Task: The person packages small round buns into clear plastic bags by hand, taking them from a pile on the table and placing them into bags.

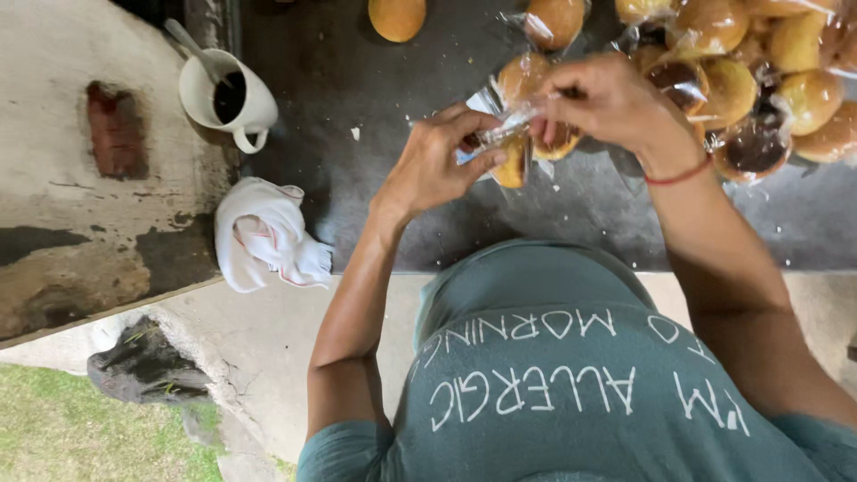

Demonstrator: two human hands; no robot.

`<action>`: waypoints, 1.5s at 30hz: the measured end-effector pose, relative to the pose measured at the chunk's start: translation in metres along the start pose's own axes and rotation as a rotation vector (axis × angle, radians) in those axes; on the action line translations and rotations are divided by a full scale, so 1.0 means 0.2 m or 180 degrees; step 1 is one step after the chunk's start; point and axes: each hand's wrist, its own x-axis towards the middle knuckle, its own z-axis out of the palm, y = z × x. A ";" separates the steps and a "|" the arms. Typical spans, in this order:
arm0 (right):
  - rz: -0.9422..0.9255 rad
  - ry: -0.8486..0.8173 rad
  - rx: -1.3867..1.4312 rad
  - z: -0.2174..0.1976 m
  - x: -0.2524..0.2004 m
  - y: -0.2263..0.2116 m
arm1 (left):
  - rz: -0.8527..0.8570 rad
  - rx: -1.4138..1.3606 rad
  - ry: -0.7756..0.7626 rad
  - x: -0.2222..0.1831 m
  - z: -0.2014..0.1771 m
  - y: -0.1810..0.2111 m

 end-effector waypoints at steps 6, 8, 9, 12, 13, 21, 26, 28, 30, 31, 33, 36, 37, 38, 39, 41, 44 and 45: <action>-0.0790 0.0963 0.0174 0.06 -0.01 -0.09 | 0.0090 0.0093 0.1689 0.06 0.10 0.04; -0.1086 0.0560 0.1229 0.08 -0.08 -0.14 | -0.0012 -0.0977 0.1598 0.02 0.14 0.09; -0.1332 0.0130 0.2301 0.09 -0.10 -0.14 | -0.0149 -0.2049 0.1468 0.00 0.16 0.10; -0.0808 0.0874 0.2312 0.14 -0.05 -0.09 | -0.0451 -0.2103 0.1748 0.07 0.12 0.04; -0.0780 0.0881 0.2331 0.13 -0.04 -0.06 | -0.0485 -0.2108 0.1745 0.07 0.10 0.04; -0.1673 0.0944 -0.1839 0.15 0.06 -0.05 | -0.0250 0.2005 0.1452 0.18 -0.03 -0.06; -0.1799 0.0460 -0.2111 0.22 0.06 -0.03 | -0.1104 -0.1022 0.0662 0.15 0.08 -0.26; -0.1864 0.0429 -0.2183 0.23 0.05 -0.03 | -0.0979 -0.1113 0.0452 0.09 0.12 -0.26; -0.1753 0.0903 -0.2125 0.23 0.05 -0.03 | -0.0482 -0.0680 -0.0240 0.07 0.09 -0.21; -0.1755 0.0946 -0.2146 0.23 0.06 -0.02 | -0.0446 -0.0671 -0.0270 0.07 0.07 -0.15; -0.1385 0.1088 -0.1299 0.25 0.06 0.03 | -0.1090 -0.0056 -0.0164 0.03 0.06 -0.02; -0.0664 0.1017 0.0363 0.26 0.09 0.13 | -0.0243 0.1233 0.0769 0.04 0.12 0.09; -0.0659 0.1024 0.0361 0.23 0.08 0.16 | -0.0240 0.1228 0.0764 0.04 0.13 0.10; -0.0332 0.0962 0.0528 0.21 0.07 0.19 | 0.0305 0.1505 0.0993 0.04 0.14 0.10; -0.0006 0.0892 0.0694 0.20 0.07 0.21 | 0.0858 0.1775 0.1212 0.04 0.14 0.09; -0.0121 0.0987 0.0371 0.24 0.08 0.24 | 0.0939 0.1788 0.1183 0.03 0.14 0.06; -0.0801 0.0985 -0.0501 0.22 0.06 0.23 | 0.0363 0.1323 0.1294 0.05 0.18 0.01; -0.1335 0.0843 -0.1020 0.23 0.05 0.22 | -0.0344 0.0848 0.1385 0.05 0.20 -0.02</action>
